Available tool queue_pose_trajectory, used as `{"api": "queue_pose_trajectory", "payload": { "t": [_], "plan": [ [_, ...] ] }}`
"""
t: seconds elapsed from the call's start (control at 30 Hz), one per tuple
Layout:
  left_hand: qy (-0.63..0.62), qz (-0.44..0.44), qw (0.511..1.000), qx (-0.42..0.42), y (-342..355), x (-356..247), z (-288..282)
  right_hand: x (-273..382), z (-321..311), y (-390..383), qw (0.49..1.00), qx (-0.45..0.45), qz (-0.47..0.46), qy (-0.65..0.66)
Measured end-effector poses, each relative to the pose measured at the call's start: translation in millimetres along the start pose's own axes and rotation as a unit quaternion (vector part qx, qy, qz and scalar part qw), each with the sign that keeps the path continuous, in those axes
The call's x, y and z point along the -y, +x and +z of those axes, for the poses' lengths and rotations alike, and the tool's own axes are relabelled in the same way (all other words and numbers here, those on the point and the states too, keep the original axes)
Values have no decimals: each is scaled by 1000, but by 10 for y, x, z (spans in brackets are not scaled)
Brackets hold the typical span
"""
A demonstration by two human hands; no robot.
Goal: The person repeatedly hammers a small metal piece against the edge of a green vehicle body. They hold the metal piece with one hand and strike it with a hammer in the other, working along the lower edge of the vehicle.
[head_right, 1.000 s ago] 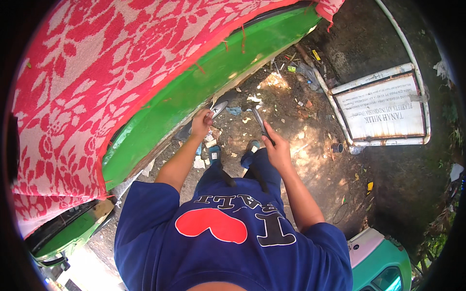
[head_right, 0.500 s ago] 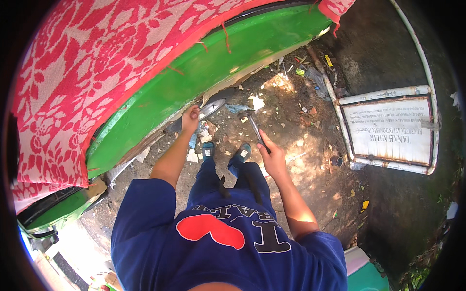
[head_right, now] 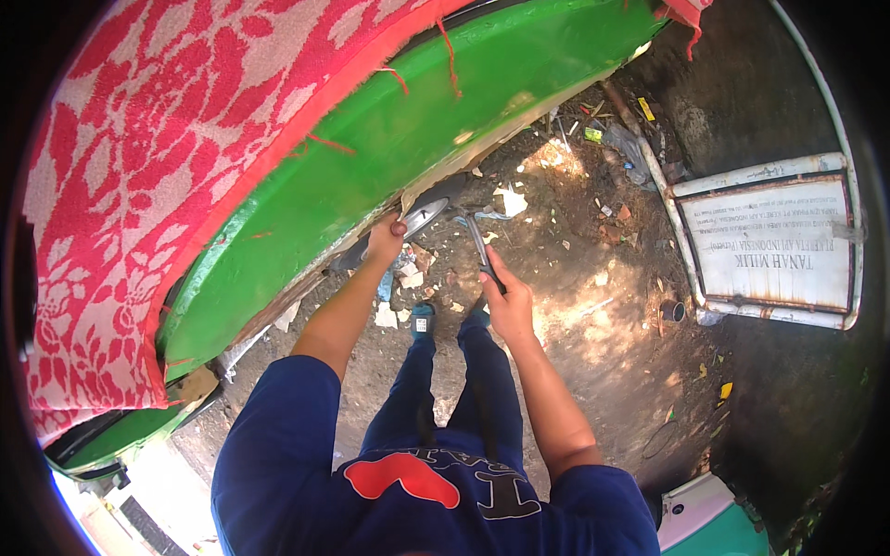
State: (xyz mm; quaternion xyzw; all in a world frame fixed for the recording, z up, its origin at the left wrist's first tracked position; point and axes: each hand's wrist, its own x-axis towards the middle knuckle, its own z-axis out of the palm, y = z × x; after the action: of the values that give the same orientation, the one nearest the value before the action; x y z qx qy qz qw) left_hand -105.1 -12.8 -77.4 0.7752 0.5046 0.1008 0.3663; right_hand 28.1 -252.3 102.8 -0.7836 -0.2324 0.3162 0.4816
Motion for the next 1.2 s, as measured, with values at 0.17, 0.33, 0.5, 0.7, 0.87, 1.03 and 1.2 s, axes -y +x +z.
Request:
{"api": "queue_pose_trajectory", "payload": {
  "t": [0.17,0.33,0.5,0.7,0.87,1.03,1.2],
  "plan": [
    [76,11,996,34,80,-59,106,-45,207,-211,997,-24,53,57],
    [93,-11,996,10,87,-123,158,-27,213,-470,992,-24,106,63],
    [16,-10,1000,1,-160,-299,210,-166,159,-643,991,-57,107,56],
    [99,5,989,109,-508,-74,-152,-24,84,-741,984,-72,147,74],
    [97,14,991,89,-492,29,-301,9,63,-741,987,-78,118,79],
    [-47,131,988,69,-525,-71,-435,15,44,-781,987,-69,129,71],
    [-179,190,957,130,-729,-190,-625,-80,46,-849,989,-77,119,47]
  ]
}}
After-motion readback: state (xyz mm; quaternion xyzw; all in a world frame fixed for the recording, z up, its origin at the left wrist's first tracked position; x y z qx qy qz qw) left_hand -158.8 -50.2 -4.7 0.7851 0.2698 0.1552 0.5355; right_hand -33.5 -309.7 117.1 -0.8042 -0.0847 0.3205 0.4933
